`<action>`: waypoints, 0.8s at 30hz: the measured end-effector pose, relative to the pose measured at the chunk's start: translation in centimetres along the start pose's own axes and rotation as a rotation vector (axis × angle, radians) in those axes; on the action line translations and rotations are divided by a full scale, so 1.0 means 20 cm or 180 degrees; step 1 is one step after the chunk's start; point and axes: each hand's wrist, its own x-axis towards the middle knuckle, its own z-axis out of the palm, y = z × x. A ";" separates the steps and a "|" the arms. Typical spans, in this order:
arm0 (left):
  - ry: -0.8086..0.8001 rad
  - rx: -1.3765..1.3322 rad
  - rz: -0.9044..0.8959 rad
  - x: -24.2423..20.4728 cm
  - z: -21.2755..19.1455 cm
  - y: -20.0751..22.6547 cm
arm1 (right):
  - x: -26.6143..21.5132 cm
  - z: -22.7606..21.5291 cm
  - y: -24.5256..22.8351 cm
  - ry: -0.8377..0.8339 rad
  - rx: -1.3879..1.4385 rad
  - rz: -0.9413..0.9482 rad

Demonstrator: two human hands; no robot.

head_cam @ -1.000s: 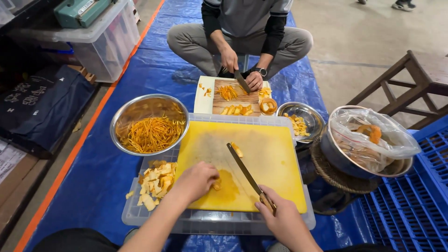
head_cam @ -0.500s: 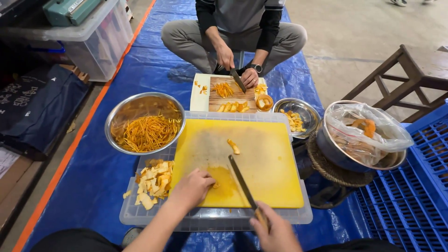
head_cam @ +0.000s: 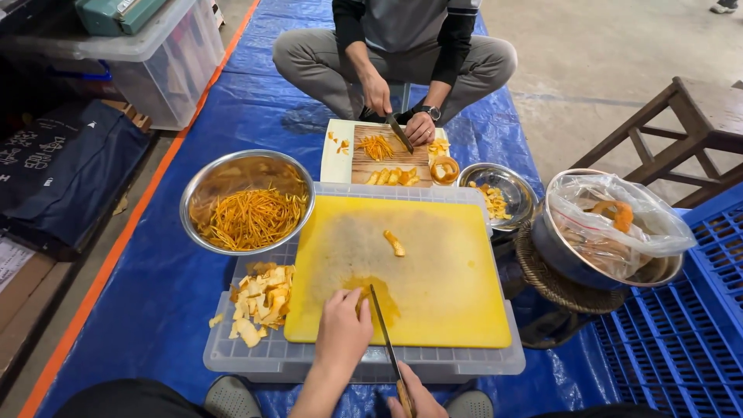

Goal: The person slices orange vegetable peels into thin strips using a knife on a yellow cutting board. They repeatedly gather the sliced strips and transfer them into a metal bowl. Another person across the table also slices similar peels on a wooden board.

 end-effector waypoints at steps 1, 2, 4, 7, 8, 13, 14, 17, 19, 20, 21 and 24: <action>0.0008 0.0001 0.0000 -0.01 -0.07 0.02 | 0.00 -0.01 -0.02 -0.0001 0.0001 -0.0008; -0.0247 -0.0280 -0.0099 -0.02 -0.13 0.04 | 0.01 -0.01 -0.04 0.0064 0.0127 0.0037; -0.0511 -0.0554 -0.0200 -0.01 -0.21 0.00 | 0.01 -0.01 -0.05 0.0123 0.0258 0.0092; -0.0664 0.0018 0.0465 0.03 -0.24 -0.13 | 0.02 -0.01 -0.07 0.0210 0.0224 -0.0030; -0.0770 0.0122 0.0633 0.03 -0.24 -0.15 | 0.01 -0.02 -0.07 0.0077 0.0152 -0.0027; -0.0716 0.0262 0.1197 0.09 -0.16 -0.30 | 0.09 0.00 -0.03 0.0191 0.0107 -0.0518; -0.0512 0.0302 0.1532 0.09 -0.13 -0.33 | 0.10 -0.04 -0.08 -0.0070 -0.0161 -0.0396; -0.0201 0.0360 0.1994 0.09 -0.11 -0.37 | 0.15 -0.10 -0.12 -0.0370 -0.0282 -0.0454; -0.0095 0.0378 0.2136 0.09 -0.12 -0.37 | 0.19 -0.11 -0.12 -0.0392 -0.0134 -0.0634; -0.0053 0.0425 0.2317 0.09 -0.12 -0.37 | 0.22 -0.11 -0.10 -0.0419 -0.0050 -0.0750; -0.0010 0.0471 0.2497 0.10 -0.13 -0.38 | 0.24 -0.11 -0.09 -0.0447 0.0033 -0.0864; -0.0036 0.0549 0.2562 0.11 -0.14 -0.38 | 0.24 -0.13 -0.11 -0.0520 0.0042 -0.0786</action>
